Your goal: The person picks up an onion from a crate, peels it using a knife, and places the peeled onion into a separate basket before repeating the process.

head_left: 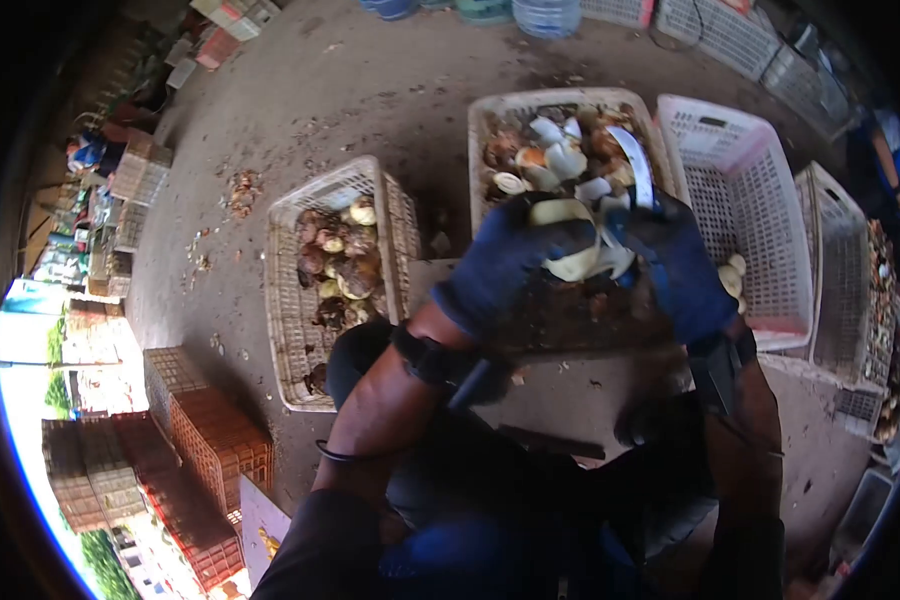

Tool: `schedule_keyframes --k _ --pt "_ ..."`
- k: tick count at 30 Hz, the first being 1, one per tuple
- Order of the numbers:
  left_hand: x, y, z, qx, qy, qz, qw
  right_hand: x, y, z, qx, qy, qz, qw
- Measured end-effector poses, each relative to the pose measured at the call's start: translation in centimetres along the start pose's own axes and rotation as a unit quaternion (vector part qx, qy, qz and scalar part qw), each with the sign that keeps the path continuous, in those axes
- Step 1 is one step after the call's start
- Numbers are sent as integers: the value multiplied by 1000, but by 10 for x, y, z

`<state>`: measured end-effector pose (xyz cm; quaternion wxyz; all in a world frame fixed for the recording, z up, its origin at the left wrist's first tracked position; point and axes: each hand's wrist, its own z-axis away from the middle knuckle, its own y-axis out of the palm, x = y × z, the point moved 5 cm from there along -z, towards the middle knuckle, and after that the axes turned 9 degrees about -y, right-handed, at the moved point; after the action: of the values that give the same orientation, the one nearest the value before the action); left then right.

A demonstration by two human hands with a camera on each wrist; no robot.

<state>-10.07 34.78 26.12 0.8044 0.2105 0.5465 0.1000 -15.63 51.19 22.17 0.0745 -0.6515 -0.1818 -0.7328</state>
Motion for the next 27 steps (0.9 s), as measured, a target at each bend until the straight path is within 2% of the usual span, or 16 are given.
schedule_keyframes --k 1,2,3,5,7,10,11,14,17,20,21,24,27 --pt "4 -9 -4 -6 6 -75 997 2 0 -2 3 -27 38 999" --pt "7 -10 -6 -28 6 -47 998 14 3 0 0 -5 36 999" --pt "13 -17 -6 -59 -1 -96 994 9 -3 -4 -15 -31 65 997" --pt "13 -27 -10 -78 -5 -92 993 8 -13 -20 -36 -72 111 991" --pt "15 -31 -12 -55 -22 27 998 17 -18 -23 -50 -84 145 985" --pt "15 -35 -17 -77 0 51 996 35 -10 -15 -38 -60 249 966" --pt "15 -36 -19 -73 5 62 995 28 -10 -17 -39 -93 281 954" --pt "20 -40 -21 -95 25 67 993 18 -4 -15 -13 -145 306 941" --pt "22 -39 -23 -69 32 56 995 19 9 -8 25 -64 273 960" --pt "26 -41 -28 -65 23 63 996 7 17 -7 58 -146 260 953" --pt "26 -39 -28 -62 19 67 996 9 20 -3 75 -116 260 956" --pt "25 -33 -27 -67 16 76 995 11 25 -1 75 -194 286 935" --pt "25 -29 -23 -88 25 69 993 5 26 -2 68 -215 271 936"
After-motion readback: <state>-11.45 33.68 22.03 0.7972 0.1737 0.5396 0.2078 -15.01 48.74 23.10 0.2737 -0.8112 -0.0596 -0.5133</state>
